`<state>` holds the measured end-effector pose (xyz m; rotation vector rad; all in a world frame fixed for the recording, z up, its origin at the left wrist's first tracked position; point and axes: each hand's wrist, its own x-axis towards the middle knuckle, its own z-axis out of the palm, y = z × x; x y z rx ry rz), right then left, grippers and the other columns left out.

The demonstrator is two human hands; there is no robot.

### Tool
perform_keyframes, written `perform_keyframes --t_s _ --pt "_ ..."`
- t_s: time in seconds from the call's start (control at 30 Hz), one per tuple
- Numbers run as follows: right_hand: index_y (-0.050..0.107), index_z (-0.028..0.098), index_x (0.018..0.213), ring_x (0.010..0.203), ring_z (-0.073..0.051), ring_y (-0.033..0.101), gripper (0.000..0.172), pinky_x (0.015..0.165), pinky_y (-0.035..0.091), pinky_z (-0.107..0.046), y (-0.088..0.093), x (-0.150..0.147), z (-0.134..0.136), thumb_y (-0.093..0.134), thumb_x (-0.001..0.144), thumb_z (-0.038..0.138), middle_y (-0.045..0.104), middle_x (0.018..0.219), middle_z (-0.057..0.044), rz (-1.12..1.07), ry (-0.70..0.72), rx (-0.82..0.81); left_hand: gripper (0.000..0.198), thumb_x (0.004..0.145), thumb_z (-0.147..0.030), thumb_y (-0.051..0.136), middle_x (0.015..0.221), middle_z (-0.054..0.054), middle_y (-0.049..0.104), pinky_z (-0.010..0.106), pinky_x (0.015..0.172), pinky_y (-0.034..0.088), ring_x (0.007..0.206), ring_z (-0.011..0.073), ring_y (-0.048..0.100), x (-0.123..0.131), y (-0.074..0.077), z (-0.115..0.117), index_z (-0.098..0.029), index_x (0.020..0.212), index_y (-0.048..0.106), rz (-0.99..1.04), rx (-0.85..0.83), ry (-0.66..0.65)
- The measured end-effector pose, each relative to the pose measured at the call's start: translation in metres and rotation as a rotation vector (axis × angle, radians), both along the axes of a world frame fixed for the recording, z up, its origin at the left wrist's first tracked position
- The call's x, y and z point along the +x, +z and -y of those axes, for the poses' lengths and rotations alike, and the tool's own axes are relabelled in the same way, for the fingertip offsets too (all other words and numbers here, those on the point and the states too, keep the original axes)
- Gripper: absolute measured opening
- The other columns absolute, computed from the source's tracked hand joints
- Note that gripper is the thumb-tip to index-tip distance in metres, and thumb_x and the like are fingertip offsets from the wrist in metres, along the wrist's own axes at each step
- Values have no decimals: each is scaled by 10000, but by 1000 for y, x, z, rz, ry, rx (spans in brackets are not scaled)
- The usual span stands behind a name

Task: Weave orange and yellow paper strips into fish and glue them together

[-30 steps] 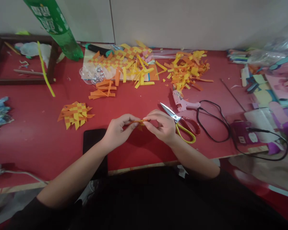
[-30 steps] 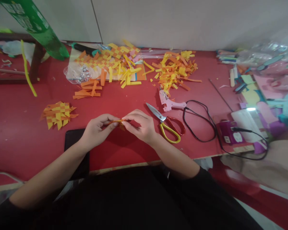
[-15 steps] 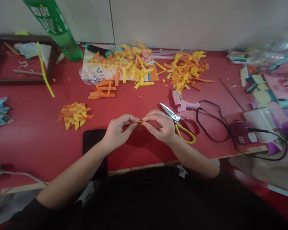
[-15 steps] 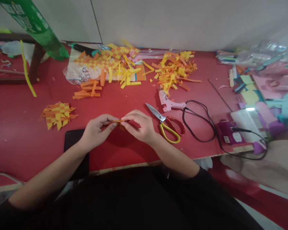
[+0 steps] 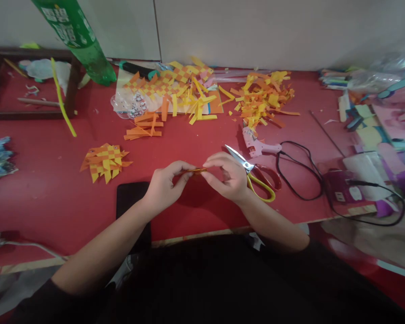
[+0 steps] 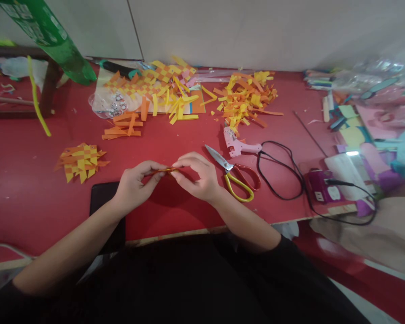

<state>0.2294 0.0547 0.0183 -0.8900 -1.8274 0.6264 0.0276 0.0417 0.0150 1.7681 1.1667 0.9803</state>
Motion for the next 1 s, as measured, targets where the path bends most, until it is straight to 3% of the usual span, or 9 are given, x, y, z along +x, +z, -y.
perform_keyframes --t_s 0.13,0.27,0.37,0.5,0.77,1.0 --pt "637 215 888 781 -159 644 96 723 560 -329 2 0 0 629 866 122 657 825 -34 19 19 0 147 919 -155 585 944 53 780 235 664 564 811 166 746 0 0 1 -197 1003 698 -39 49 -1" --pt "622 215 899 805 -172 638 79 732 558 -342 2 0 1 614 877 139 650 835 -41 63 31 -4 168 910 -182 627 1022 73 769 295 807 578 922 188 735 1 0 1 -199 1069 679 -41 114 7" --pt "623 212 900 820 -178 639 61 745 560 -351 1 0 2 612 883 154 653 851 -48 81 48 -8 96 904 -207 653 1021 68 767 327 879 563 949 189 721 2 2 0 -206 992 692 -24 164 -4" --pt "634 209 901 813 -170 645 61 746 560 -340 0 -1 3 625 880 153 664 847 -42 72 56 -5 50 902 -192 648 911 49 752 315 840 552 885 173 697 2 5 -1 -203 886 694 3 181 1" --pt "665 204 976 840 -183 665 161 749 572 -344 0 -3 2 717 824 212 692 911 -64 27 7 -12 66 912 -242 642 863 44 721 284 761 553 799 156 680 5 6 2 -193 878 671 115 -46 58" --pt "654 216 830 719 -159 642 19 676 566 -338 -3 -3 -1 667 842 211 684 788 -37 1 71 -63 94 891 -276 669 860 43 746 279 780 569 800 158 703 6 5 3 -187 876 696 223 -229 0"
